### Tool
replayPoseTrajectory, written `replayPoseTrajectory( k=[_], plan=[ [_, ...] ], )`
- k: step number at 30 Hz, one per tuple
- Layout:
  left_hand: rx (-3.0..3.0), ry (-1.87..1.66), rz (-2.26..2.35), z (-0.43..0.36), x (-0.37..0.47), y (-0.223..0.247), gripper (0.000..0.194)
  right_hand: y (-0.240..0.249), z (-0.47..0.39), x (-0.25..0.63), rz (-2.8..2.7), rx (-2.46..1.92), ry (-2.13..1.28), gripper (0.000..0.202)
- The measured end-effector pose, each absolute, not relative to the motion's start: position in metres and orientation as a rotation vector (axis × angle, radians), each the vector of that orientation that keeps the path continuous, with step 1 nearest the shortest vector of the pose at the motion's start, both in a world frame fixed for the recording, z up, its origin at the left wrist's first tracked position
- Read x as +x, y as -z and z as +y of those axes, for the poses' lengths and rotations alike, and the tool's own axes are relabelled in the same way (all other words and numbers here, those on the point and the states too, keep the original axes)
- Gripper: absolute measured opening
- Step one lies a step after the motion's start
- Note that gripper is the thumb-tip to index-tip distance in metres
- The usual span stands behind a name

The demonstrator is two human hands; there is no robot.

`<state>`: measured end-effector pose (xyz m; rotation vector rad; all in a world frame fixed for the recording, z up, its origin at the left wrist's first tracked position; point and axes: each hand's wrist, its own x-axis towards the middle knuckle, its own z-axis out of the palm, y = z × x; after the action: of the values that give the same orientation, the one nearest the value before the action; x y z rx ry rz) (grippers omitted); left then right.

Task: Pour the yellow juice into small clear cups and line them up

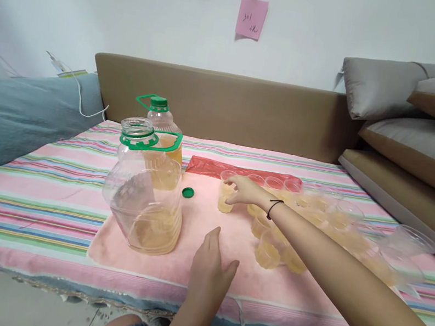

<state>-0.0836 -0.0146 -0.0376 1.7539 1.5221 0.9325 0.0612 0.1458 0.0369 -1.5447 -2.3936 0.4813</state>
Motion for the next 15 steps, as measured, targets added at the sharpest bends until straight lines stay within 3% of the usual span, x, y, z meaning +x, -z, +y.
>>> replayPoseTrajectory(
  k=[15],
  plan=[
    [1.844,-0.887,1.567,-0.0160,-0.0812,0.0374,0.065,-0.0312,0.1485,0.0620,-2.412,-1.515,-0.490,0.063]
  ],
)
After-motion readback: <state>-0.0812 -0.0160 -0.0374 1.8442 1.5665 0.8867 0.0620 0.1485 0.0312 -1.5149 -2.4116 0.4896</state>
